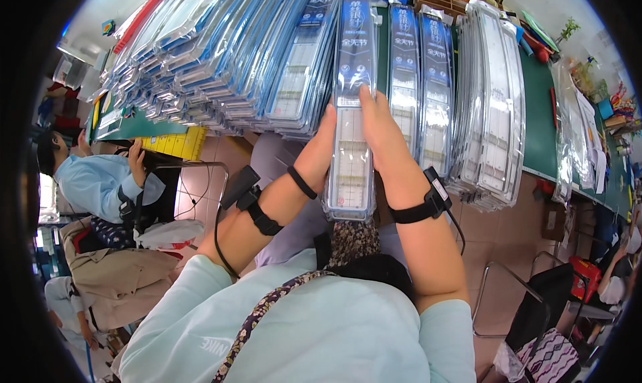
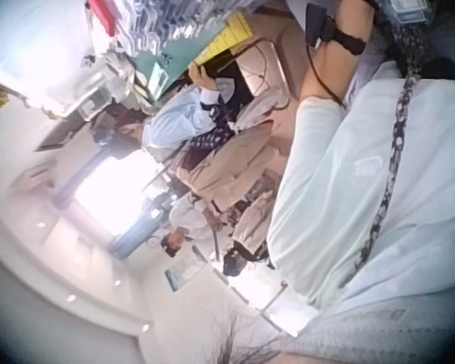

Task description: Organizing and stacking packaged items on a work table.

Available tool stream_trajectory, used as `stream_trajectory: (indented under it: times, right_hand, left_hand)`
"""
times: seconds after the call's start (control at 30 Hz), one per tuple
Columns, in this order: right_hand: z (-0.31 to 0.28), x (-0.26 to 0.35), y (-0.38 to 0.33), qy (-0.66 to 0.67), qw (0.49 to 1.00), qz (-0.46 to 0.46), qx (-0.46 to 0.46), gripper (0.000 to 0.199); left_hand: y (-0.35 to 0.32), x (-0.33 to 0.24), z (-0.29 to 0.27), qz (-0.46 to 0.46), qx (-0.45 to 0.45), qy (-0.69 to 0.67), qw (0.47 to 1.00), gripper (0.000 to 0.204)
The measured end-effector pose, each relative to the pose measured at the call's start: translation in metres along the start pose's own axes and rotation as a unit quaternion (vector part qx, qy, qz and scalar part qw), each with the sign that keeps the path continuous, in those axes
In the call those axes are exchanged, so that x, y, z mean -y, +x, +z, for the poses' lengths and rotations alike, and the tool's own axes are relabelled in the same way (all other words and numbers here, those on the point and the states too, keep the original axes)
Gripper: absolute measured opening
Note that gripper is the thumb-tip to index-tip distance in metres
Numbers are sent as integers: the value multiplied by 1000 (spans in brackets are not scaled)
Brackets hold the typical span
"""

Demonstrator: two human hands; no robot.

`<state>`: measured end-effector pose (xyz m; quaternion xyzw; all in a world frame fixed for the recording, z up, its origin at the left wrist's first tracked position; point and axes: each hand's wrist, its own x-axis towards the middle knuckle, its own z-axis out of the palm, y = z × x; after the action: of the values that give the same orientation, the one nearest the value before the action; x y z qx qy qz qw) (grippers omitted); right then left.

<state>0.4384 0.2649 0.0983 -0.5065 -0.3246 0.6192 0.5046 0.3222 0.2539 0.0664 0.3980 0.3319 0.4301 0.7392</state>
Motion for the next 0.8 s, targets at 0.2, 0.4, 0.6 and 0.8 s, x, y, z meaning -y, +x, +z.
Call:
stream_trajectory:
  times: [0.2, 0.4, 0.6, 0.8]
  right_hand:
    - [-11, -22, -50, 161, 976, 63, 129, 61]
    - [-18, -69, -94, 133, 987, 36, 83, 58]
    - [-7, -79, -76, 247, 969, -19, -6, 57]
    - [-9, -72, -63, 188, 980, -59, 30, 61]
  left_hand:
    - [-63, -13, -5, -115, 68, -19, 991, 68]
    - [-94, 7, -29, -130, 129, 6, 983, 68]
    - [-69, -3, -16, -102, 119, 4, 988, 64]
    - [-57, -7, -23, -75, 87, -42, 992, 67]
